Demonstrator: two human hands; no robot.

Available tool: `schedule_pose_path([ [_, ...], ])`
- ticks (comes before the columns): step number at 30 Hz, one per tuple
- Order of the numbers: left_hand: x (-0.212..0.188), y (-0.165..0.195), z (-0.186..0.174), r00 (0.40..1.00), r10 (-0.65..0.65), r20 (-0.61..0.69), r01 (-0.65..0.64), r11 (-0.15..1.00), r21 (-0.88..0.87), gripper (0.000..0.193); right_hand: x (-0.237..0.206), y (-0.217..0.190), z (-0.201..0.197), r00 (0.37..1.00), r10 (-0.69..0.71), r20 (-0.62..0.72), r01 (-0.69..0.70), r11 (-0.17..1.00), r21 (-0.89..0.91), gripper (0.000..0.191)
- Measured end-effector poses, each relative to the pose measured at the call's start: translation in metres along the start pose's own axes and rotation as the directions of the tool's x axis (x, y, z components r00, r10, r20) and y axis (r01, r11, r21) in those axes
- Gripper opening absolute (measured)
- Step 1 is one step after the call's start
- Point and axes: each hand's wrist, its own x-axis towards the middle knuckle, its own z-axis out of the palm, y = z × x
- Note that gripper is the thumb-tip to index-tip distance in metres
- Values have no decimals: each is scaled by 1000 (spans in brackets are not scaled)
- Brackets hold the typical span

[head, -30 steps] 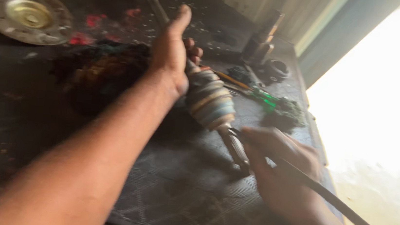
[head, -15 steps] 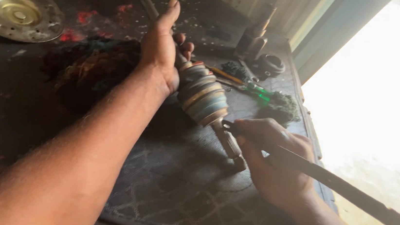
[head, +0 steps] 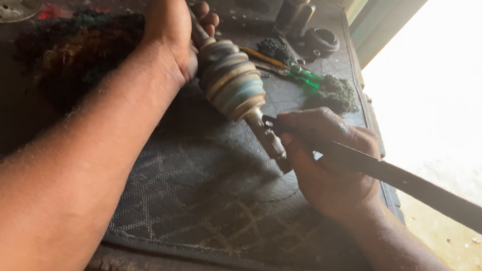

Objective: The person holds a metal shaft with a rubber boot in the left hand and uses a flat file in the right hand to file the splined end of the shaft. The person repeatedly rotates the shaft and continues filing along its length.

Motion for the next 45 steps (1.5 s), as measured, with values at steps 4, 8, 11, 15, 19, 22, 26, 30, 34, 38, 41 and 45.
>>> schedule_pose_path([
  [4, 1, -1, 0, 998, 61, 31, -62, 997, 34, 64, 1, -5, -4, 991, 133, 35, -135, 988, 70, 14],
  [8, -2, -4, 5, 992, 121, -30, -107, 948, 299, 65, 5, -7, -5, 991, 132, 37, -135, 983, 122, 15],
  [11, -9, -10, 13, 922, 386, 6, -306, 721, 622, 69, 6, -6, -6, 997, 79, 16, -80, 987, 136, 17],
  [15, -26, -17, 21, 647, 598, 474, -656, 120, 745, 60, 8, -3, -8, 998, 64, -1, -63, 989, 137, 18],
  [19, -34, -7, 28, 861, 77, 503, -509, 158, 846, 42, 6, -1, -16, 997, 82, -13, -81, 996, 42, 17],
  [22, -37, 1, 28, 838, 84, 539, -546, 125, 829, 43, -2, 5, -24, 996, -46, -76, 37, 993, -113, 11],
  [26, -38, 2, 28, 826, 72, 559, -564, 121, 817, 43, -16, 23, -22, 957, 202, -207, -192, 979, 70, 6],
  [30, -37, 2, 28, 816, 85, 572, -578, 123, 807, 43, -15, 46, -18, 911, 396, -117, -351, 892, 284, 18],
  [34, -37, 3, 29, 823, 70, 564, -568, 100, 817, 46, -8, 52, -16, 933, 361, -12, -313, 826, 469, 14],
  [38, -39, 5, 28, 857, 42, 513, -514, 98, 852, 46, -1, 53, -23, 854, 495, -163, -448, 857, 254, 23],
  [41, -40, 5, 29, 829, 72, 554, -559, 104, 823, 44, 7, 61, -28, 757, 647, -93, -611, 751, 251, 25],
  [45, -41, 7, 29, 842, 60, 537, -540, 72, 839, 45, 21, 75, -21, 729, 684, -8, -663, 709, 241, 31],
])
